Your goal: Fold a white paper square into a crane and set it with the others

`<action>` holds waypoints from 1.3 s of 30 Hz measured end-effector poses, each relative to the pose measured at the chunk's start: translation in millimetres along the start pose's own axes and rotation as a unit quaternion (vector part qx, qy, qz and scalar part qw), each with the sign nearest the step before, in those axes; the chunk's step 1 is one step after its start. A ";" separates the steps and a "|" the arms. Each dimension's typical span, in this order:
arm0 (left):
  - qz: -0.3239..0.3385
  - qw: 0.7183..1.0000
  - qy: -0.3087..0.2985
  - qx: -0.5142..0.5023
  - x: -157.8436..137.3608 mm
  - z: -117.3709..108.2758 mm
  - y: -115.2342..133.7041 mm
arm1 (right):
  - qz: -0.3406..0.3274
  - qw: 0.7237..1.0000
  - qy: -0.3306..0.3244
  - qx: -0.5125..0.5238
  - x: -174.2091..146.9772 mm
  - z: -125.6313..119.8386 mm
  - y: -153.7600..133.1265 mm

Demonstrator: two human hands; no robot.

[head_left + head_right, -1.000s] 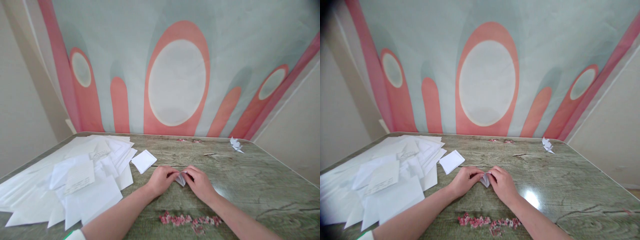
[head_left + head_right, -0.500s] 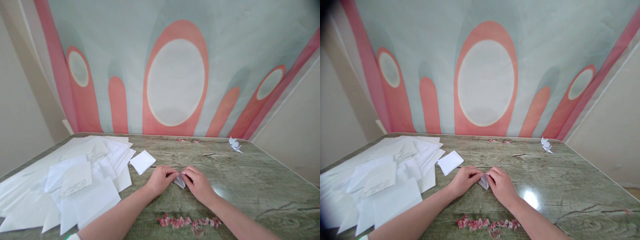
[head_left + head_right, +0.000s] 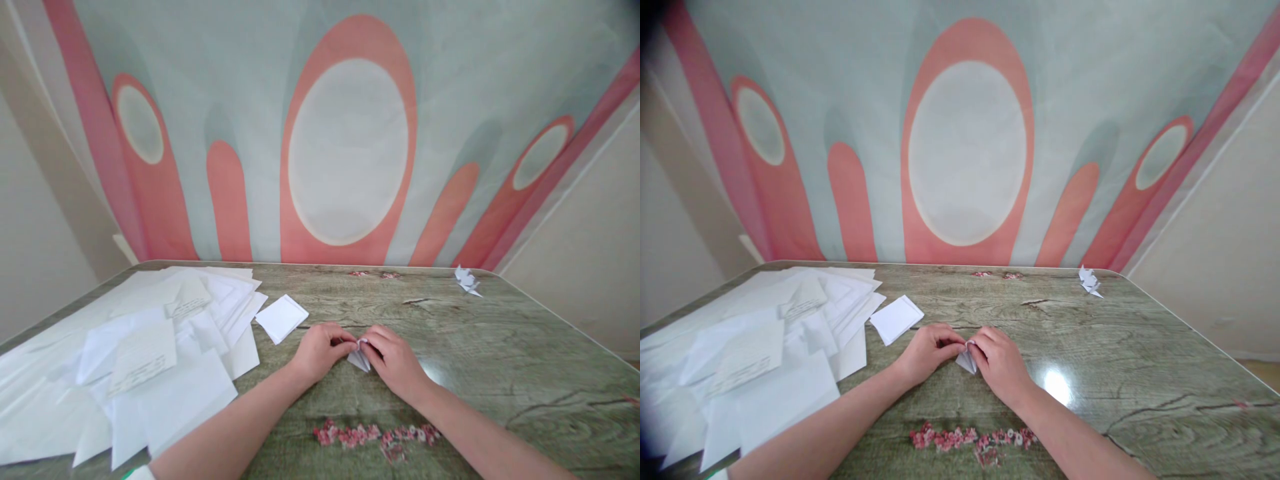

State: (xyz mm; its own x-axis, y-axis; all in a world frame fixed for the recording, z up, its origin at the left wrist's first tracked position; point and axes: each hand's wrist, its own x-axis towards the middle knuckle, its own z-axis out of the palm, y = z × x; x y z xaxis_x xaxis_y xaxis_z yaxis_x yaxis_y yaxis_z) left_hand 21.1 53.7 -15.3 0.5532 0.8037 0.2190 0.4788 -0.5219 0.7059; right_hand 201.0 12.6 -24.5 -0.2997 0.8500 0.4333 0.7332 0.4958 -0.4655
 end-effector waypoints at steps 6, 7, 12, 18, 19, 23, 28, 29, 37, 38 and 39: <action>-0.010 0.999 0.015 0.033 0.2 2.5 1.0 | 0.005 1.000 0.000 0.007 -0.2 2.0 0.3; -0.010 0.999 0.016 0.035 0.0 2.2 1.6 | 0.006 1.000 -0.001 0.011 -0.1 1.8 0.1; -0.023 0.999 0.012 0.040 -0.4 1.1 4.3 | 0.010 0.998 -0.009 0.055 0.2 0.4 0.3; -0.029 0.999 0.016 0.041 -0.3 2.1 4.2 | 0.010 0.996 -0.025 0.088 0.9 -0.5 1.7; -0.027 0.999 0.018 0.042 -0.4 2.1 4.1 | 0.012 0.995 -0.027 0.092 0.8 -0.6 1.6; -0.019 0.998 0.019 0.049 -1.1 1.3 4.7 | 0.022 0.994 -0.033 0.099 0.0 -1.5 0.0; -0.014 0.998 0.020 0.055 -2.0 1.0 4.7 | 0.030 0.993 -0.043 0.107 -0.5 -2.5 -1.9; -0.012 0.998 0.019 0.055 -2.1 1.0 4.5 | 0.033 0.992 -0.046 0.111 -0.3 -2.4 -2.0; -0.010 0.998 0.009 0.063 -3.0 0.0 5.1 | 0.056 0.989 -0.049 0.125 1.5 0.0 0.8; -0.008 0.998 0.008 0.064 -3.1 -0.2 5.4 | 0.058 0.989 -0.051 0.127 1.6 -0.2 1.4; -0.005 0.998 0.006 0.065 -3.2 -0.5 5.7 | 0.059 0.988 -0.052 0.130 1.6 -0.4 1.9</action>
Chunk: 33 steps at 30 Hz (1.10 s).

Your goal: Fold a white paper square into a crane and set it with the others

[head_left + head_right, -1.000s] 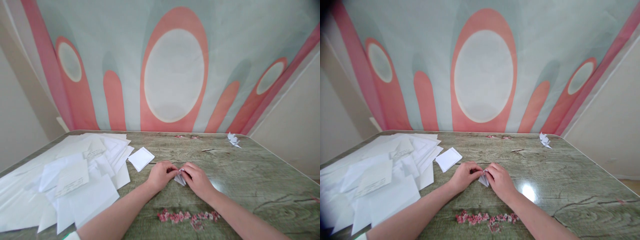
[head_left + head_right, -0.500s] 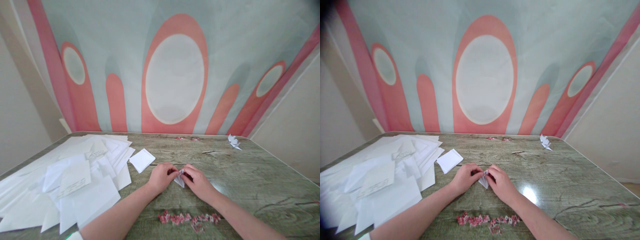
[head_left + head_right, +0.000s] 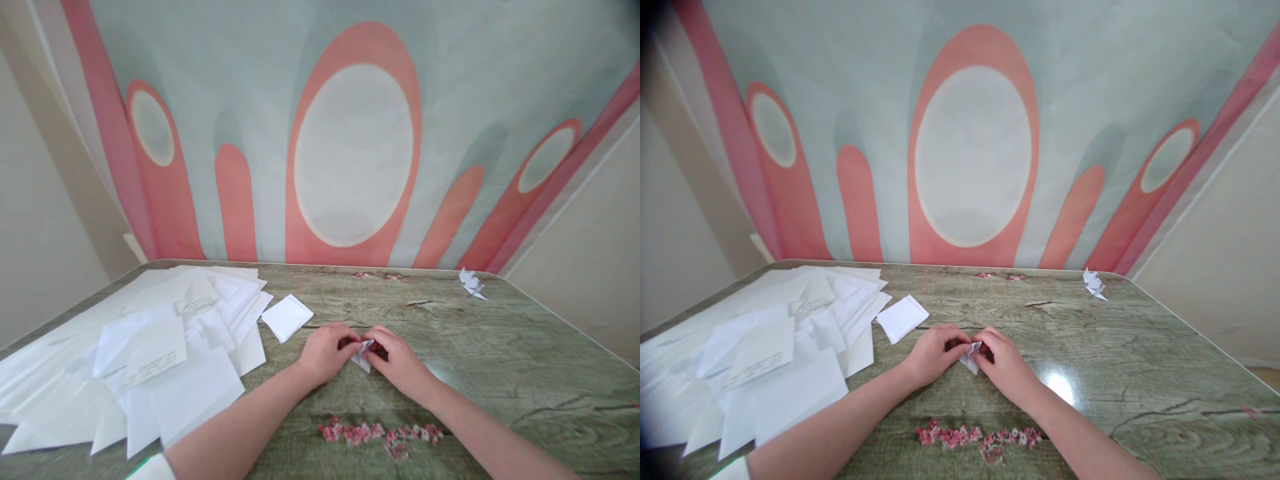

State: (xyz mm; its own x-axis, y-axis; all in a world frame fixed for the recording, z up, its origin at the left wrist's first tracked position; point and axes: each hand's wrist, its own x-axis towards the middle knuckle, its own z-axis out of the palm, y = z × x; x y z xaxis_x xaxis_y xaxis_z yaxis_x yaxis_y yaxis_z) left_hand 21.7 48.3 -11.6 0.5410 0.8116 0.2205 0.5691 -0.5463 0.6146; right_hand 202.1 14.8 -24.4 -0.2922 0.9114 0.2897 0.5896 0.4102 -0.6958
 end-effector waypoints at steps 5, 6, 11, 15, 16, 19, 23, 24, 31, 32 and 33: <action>0.020 1.000 -0.016 -0.010 -0.3 -1.8 0.7 | -0.001 1.000 -0.002 0.008 0.1 -1.5 -0.8; 0.022 0.999 -0.017 -0.014 -0.4 -2.1 0.6 | -0.001 1.000 -0.001 0.006 0.3 -1.6 -1.5; 0.031 0.999 -0.026 -0.028 -0.7 -3.2 -0.3 | 0.007 1.000 0.007 0.006 1.6 -1.7 -3.6; 0.036 0.998 -0.040 -0.031 -0.8 -2.7 -1.9 | 0.012 1.000 0.007 0.008 2.5 -0.9 -1.0; 0.037 0.998 -0.042 -0.031 -0.7 -2.3 -2.4 | 0.013 1.000 0.007 0.008 2.7 -0.6 -0.1; 0.033 0.998 -0.041 -0.029 -0.4 -0.9 -3.6 | 0.011 1.000 0.009 0.008 2.9 0.2 1.6; 0.035 0.998 -0.035 -0.025 -0.1 0.2 -3.2 | 0.012 1.000 0.015 0.010 3.2 0.6 1.0; 0.035 0.999 -0.033 -0.023 -0.1 0.2 -2.5 | 0.012 1.000 0.015 0.011 3.2 0.2 0.5; 0.043 0.998 -0.019 0.036 -2.5 -1.6 5.1 | -0.002 1.000 -0.012 0.021 -1.2 -7.1 -1.2; 0.046 0.998 -0.017 0.045 -3.1 -1.7 6.1 | -0.003 1.000 -0.013 0.022 -2.1 -7.7 -0.9; 0.049 0.997 -0.014 0.055 -3.7 -1.7 6.9 | -0.002 1.000 -0.012 0.023 -2.8 -7.8 -0.4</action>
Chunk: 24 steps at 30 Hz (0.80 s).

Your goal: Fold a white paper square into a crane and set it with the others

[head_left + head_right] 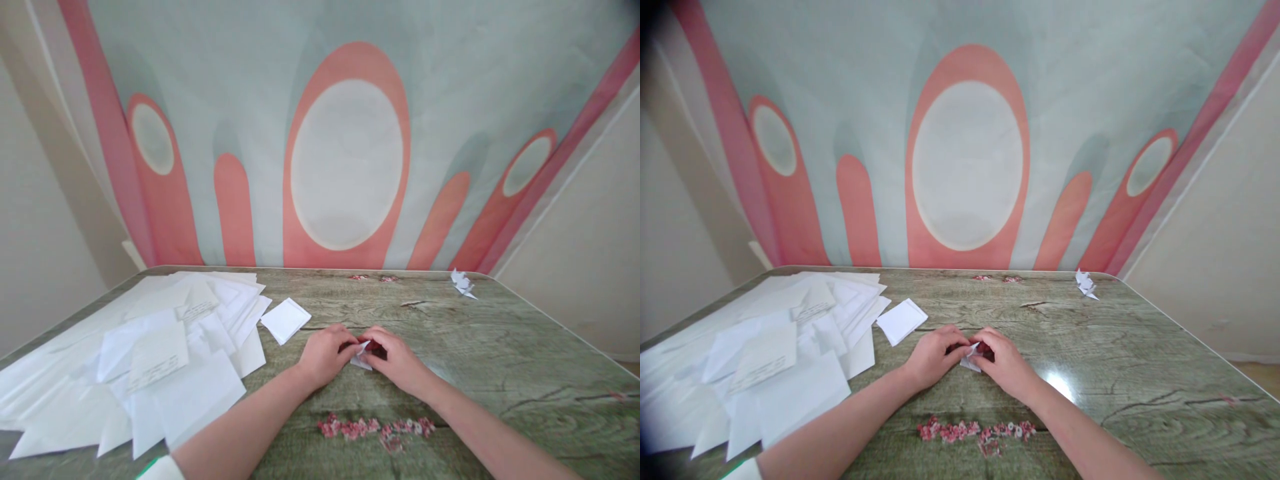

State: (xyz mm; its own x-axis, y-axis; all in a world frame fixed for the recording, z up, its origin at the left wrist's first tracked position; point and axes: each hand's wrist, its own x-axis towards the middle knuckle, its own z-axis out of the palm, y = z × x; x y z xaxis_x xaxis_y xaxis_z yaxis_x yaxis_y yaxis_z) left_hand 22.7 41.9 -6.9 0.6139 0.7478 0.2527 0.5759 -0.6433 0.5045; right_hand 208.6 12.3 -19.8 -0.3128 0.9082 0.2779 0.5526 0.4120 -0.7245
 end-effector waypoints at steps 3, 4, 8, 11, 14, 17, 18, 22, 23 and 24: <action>0.010 1.000 0.005 0.029 -1.4 0.5 1.8 | 0.005 1.000 0.003 0.011 -1.9 1.5 2.4; 0.013 0.999 0.006 0.038 -1.8 0.8 2.3 | 0.012 1.000 0.005 0.016 -2.3 2.4 3.5; 0.030 0.997 0.009 0.069 -3.0 2.3 3.7 | 0.051 0.998 0.036 0.030 -3.3 6.0 6.7; 0.033 0.995 0.014 0.092 -3.3 3.4 5.2 | 0.034 0.998 0.055 0.010 -3.8 5.2 5.6; 0.027 0.994 0.018 0.107 -3.1 3.6 6.8 | 0.000 0.999 0.048 -0.014 -5.0 1.9 0.9; 0.026 0.994 0.020 0.106 -3.0 3.0 7.8 | -0.013 0.999 0.036 -0.023 -6.9 0.2 -4.4; 0.026 0.994 0.021 0.105 -3.0 2.9 7.9 | -0.014 0.999 0.032 -0.025 -7.4 0.5 -5.6; 0.025 0.995 0.025 0.092 -2.9 3.2 7.0 | -0.009 0.999 0.030 -0.029 -8.2 4.7 -6.0; 0.022 0.996 0.027 0.087 -2.8 3.5 6.5 | -0.007 0.999 0.032 -0.030 -8.0 5.9 -5.3; 0.019 0.996 0.028 0.081 -2.8 3.8 5.8 | -0.004 0.999 0.033 -0.030 -7.7 6.8 -4.6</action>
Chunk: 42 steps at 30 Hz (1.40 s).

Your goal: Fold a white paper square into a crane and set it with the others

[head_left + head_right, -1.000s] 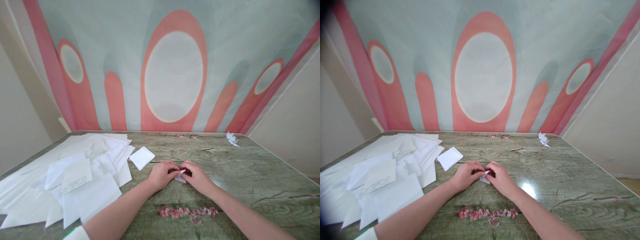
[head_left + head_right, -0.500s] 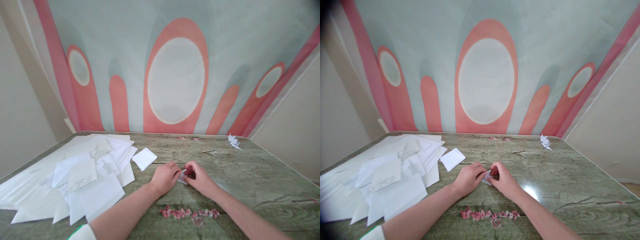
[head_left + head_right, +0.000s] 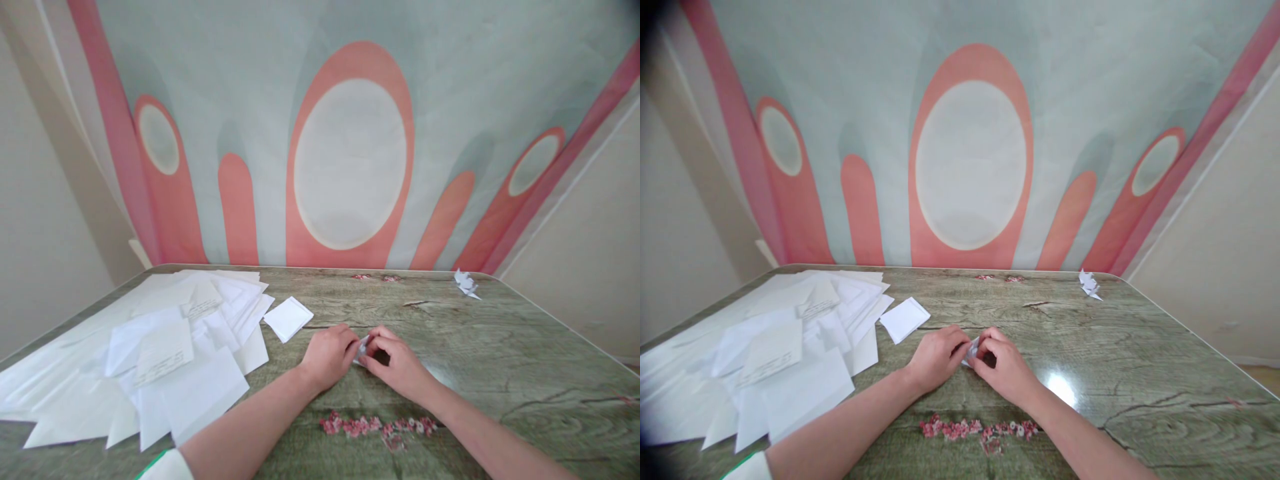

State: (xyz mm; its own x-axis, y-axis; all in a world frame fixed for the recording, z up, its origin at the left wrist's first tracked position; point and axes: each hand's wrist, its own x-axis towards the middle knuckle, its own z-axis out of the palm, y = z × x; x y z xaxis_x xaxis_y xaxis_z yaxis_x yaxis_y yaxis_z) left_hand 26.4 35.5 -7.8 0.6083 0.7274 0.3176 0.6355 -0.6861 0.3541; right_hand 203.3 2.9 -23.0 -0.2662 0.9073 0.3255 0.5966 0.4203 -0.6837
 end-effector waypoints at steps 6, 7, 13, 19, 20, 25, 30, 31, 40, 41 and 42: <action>-0.017 0.999 -0.006 -0.047 -1.2 -0.4 -4.0 | 0.017 1.000 -0.002 -0.002 2.5 0.7 1.7; -0.020 0.998 -0.009 -0.055 -1.3 -1.1 -4.5 | 0.018 1.000 -0.002 -0.001 2.9 0.6 1.8; -0.025 0.994 -0.039 -0.099 -0.5 -7.2 -7.1 | 0.019 1.000 -0.010 0.008 3.9 1.5 3.6; -0.016 0.991 -0.052 -0.118 1.9 -5.8 -12.3 | 0.028 1.000 -0.009 0.002 6.2 1.8 2.1; -0.022 0.992 -0.050 -0.115 2.4 -4.3 -12.6 | 0.027 1.000 -0.007 0.002 6.7 2.0 2.2; -0.051 0.994 -0.038 -0.090 3.9 1.7 -10.6 | 0.023 1.000 0.000 0.006 7.7 3.2 5.2; -0.066 0.995 -0.024 -0.065 1.9 3.1 -6.8 | 0.030 1.000 -0.005 0.004 7.5 3.9 7.3; -0.068 0.996 -0.022 -0.060 1.2 3.0 -5.9 | 0.030 1.000 -0.006 0.002 7.6 4.0 7.2; -0.072 0.996 -0.027 -0.048 -1.5 2.1 -4.0 | 0.035 0.999 0.015 -0.010 4.0 4.9 2.7; -0.071 0.996 -0.028 -0.050 -1.3 2.6 -4.7 | 0.047 0.999 0.023 -0.010 2.9 5.0 1.3; -0.070 0.996 -0.029 -0.052 -1.1 3.0 -5.4 | 0.059 0.998 0.030 -0.007 1.9 5.1 -0.2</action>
State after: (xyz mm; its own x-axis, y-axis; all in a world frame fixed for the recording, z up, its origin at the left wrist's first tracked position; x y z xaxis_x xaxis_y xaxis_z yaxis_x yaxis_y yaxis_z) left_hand 23.6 38.3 -12.7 0.5454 0.8116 0.2095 0.6652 -0.5711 0.4809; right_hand 198.8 4.5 -25.5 -0.1481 0.9477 0.2827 0.6323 0.3106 -0.7097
